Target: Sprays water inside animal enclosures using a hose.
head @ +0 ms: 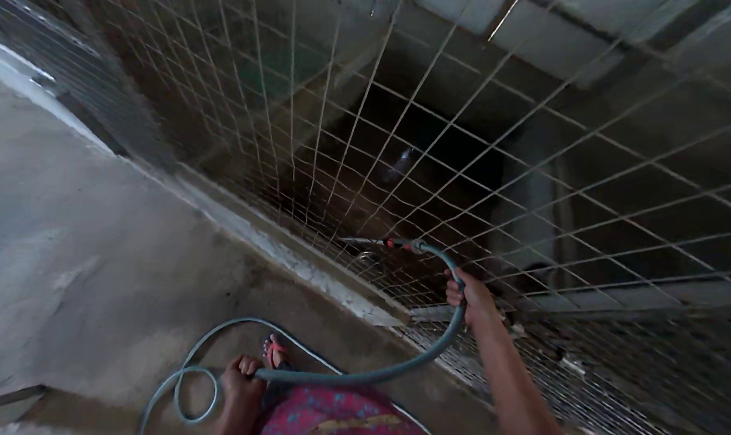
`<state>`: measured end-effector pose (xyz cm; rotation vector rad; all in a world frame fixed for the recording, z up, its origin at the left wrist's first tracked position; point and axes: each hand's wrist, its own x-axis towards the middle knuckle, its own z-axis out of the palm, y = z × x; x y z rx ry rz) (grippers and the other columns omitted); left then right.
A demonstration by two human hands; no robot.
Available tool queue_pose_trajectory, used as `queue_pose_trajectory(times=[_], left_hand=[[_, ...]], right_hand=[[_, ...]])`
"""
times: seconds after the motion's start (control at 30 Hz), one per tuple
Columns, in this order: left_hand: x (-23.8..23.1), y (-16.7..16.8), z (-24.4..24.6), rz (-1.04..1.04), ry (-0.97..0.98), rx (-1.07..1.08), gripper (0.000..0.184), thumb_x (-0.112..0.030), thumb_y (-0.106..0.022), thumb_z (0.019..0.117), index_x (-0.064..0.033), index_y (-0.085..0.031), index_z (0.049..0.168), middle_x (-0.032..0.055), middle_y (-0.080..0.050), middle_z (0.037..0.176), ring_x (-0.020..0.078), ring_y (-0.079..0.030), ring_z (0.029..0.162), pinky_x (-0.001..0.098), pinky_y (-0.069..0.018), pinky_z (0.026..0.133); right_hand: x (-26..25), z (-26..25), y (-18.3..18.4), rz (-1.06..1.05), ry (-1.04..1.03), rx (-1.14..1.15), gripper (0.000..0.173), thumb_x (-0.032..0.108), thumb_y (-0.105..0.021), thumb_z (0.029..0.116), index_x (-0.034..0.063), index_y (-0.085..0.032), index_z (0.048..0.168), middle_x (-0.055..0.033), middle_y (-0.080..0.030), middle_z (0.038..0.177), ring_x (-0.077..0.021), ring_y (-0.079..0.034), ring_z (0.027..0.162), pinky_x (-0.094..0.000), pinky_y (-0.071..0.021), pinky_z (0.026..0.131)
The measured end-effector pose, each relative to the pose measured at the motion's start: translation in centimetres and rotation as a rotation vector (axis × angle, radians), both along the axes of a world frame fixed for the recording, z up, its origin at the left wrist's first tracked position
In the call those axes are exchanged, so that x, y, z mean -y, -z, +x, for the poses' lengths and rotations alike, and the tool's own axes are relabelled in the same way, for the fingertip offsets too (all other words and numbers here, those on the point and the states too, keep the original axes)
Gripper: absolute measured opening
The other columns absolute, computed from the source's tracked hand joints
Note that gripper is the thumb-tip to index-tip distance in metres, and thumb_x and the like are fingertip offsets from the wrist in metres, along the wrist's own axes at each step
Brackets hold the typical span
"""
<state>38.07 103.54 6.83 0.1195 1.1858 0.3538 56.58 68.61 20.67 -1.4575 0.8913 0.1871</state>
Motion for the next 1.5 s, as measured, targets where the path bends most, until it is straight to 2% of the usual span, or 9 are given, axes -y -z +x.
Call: queue_pose_trajectory(times=[0.23,0.4,0.77,1.03,1.2,1.33,1.5], left_hand=[[1.0,-0.6,-0.8,-0.009,-0.082,-0.013,0.041,-0.011,-0.026,0.1046,-0.0176,-0.037,0.066,-0.0085,-0.033,0.042,0.0002,-0.032,0.031,0.0122,-0.0294,0.033],[1.6,0.1,-1.8,0.008,-0.086,0.016,0.042,-0.011,-0.026,0.1059,-0.0189,-0.038,0.066,-0.0094,-0.034,0.042,-0.0008,-0.034,0.032,0.0118,-0.0313,0.034],[2.4,0.3,-3.5,0.014,-0.154,0.005,0.040,-0.012,-0.028,0.1055,-0.0189,-0.037,0.067,-0.0097,-0.033,0.042,-0.0012,-0.034,0.031,0.0112,-0.0301,0.033],[3.0,1.4,-4.7,0.030,-0.173,-0.004,0.040,-0.010,-0.029,0.1039,-0.0192,-0.037,0.066,-0.0094,-0.032,0.042,-0.0004,-0.033,0.031,0.0126,-0.0300,0.033],[3.3,1.4,-4.9,0.008,-0.196,-0.007,0.040,-0.011,-0.029,0.1046,-0.0190,-0.037,0.067,-0.0096,-0.033,0.043,-0.0008,-0.032,0.032,0.0120,-0.0292,0.033],[3.1,1.5,-5.5,0.020,-0.205,0.009,0.041,-0.012,-0.027,0.1053,-0.0197,-0.037,0.067,-0.0095,-0.032,0.042,-0.0007,-0.033,0.032,0.0123,-0.0301,0.034],[3.4,1.3,-5.7,0.040,-0.179,-0.012,0.039,-0.010,-0.028,0.1037,-0.0195,-0.037,0.067,-0.0091,-0.033,0.042,0.0001,-0.032,0.032,0.0134,-0.0301,0.034]], right_hand=[[1.1,-0.6,1.3,0.085,-0.029,0.083,0.033,0.026,-0.029,0.1142,0.0060,-0.054,0.105,0.0090,-0.038,0.052,0.0014,-0.033,0.035,-0.0132,-0.0306,0.034],[1.9,-0.8,1.8,0.158,-0.058,0.112,0.034,0.027,-0.026,0.1144,0.0073,-0.053,0.106,0.0099,-0.038,0.051,0.0029,-0.033,0.034,-0.0123,-0.0301,0.033],[2.7,-1.3,3.5,0.266,-0.101,0.224,0.039,0.030,-0.022,0.1142,0.0102,-0.054,0.102,0.0110,-0.041,0.049,0.0037,-0.036,0.033,-0.0115,-0.0319,0.032],[2.2,-1.0,2.6,0.077,-0.114,0.153,0.034,0.026,-0.030,0.1144,0.0052,-0.055,0.105,0.0087,-0.038,0.051,0.0014,-0.033,0.034,-0.0133,-0.0312,0.032],[1.4,-1.3,2.0,-0.066,-0.139,0.163,0.030,0.024,-0.036,0.1136,0.0030,-0.055,0.105,0.0066,-0.038,0.053,-0.0009,-0.035,0.035,-0.0153,-0.0334,0.034],[1.2,-1.7,2.8,-0.160,-0.171,0.218,0.030,0.023,-0.038,0.1134,-0.0011,-0.055,0.109,0.0050,-0.039,0.054,-0.0021,-0.037,0.036,-0.0171,-0.0378,0.036],[1.3,-1.6,3.1,-0.220,-0.207,0.189,0.031,0.027,-0.040,0.1130,0.0003,-0.055,0.106,0.0052,-0.036,0.053,-0.0027,-0.035,0.036,-0.0180,-0.0358,0.035]])
